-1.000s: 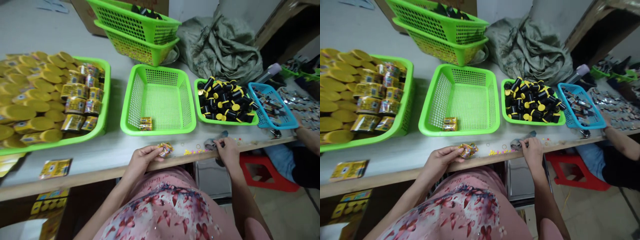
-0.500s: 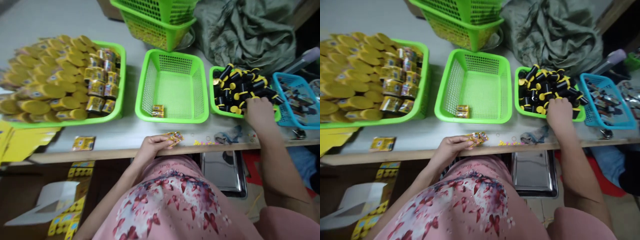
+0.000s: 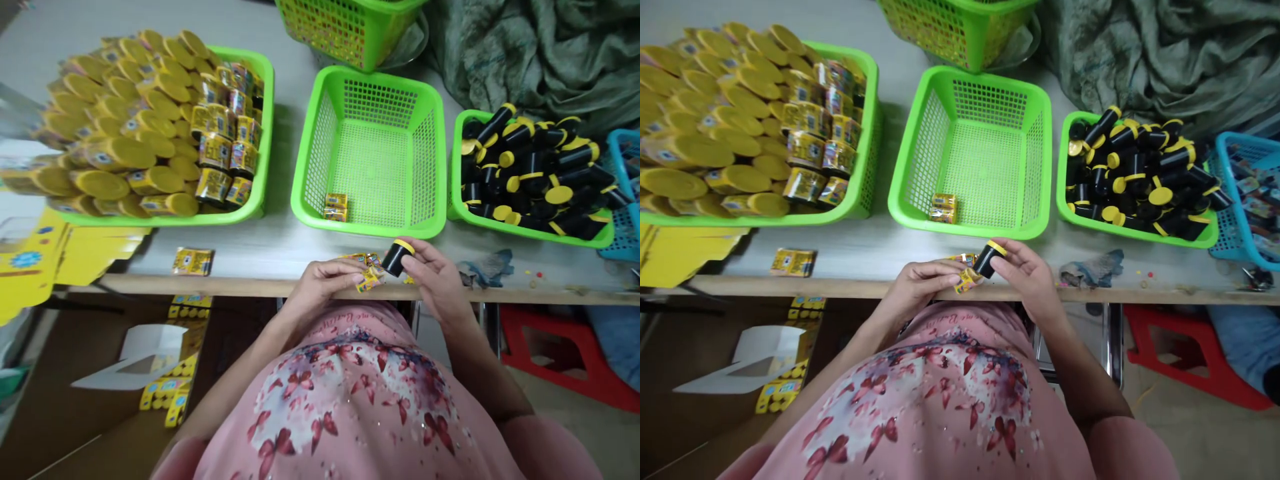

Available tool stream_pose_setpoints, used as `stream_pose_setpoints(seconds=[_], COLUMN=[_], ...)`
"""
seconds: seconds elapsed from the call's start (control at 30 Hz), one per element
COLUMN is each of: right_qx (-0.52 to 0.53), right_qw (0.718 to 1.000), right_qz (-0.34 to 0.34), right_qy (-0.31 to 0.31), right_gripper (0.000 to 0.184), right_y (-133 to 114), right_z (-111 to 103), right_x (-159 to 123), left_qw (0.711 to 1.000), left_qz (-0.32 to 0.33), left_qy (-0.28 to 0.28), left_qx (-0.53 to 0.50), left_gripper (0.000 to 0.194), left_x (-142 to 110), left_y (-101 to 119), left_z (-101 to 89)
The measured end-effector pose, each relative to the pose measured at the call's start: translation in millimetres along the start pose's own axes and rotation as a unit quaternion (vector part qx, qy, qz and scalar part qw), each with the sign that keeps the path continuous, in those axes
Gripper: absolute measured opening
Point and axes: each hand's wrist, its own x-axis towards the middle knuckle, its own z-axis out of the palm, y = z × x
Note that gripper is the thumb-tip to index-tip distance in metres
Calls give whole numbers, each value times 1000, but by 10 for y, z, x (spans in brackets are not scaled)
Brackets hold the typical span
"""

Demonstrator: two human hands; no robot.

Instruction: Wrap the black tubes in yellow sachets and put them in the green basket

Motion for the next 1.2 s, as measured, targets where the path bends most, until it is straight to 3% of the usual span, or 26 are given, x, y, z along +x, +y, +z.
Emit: stream_pose_setpoints(seconds=[0.33,0.53,0.73,0.87,0.97,1.07,1.2], right_qx=[-12,-61,-153,-221,-232,-187,-65], right_qw=[999,990,968,942,937,957,985], right_qz=[-26,-85,-168,-247,-263,-219,-138], right_qy=[21,91,107,60,8,-27,-81], right_gripper=[34,35,33,19,18,21,40], right_y=[136,201,332,335,289,262,260], right_z=[155,315,348,249,141,62,60], right_x=[-1,-23,-55,-79,-89,-92,-90], left_qw=[998,994,992,993,993,992,981], left_qz=[35,-22,-13,-4,-7,-28,-76], left_qy=[15,22,53,41,26,-7,-88], left_qx=[-58,-105,-118,-110,-114,-123,-153], left_gripper=[11,31,31,29,28,28,33], left_x=[-31,1,46,44,33,17,-8], left_y=[29,3,-45,-30,-14,-4,8], left_z=[26,123,157,161,172,185,172])
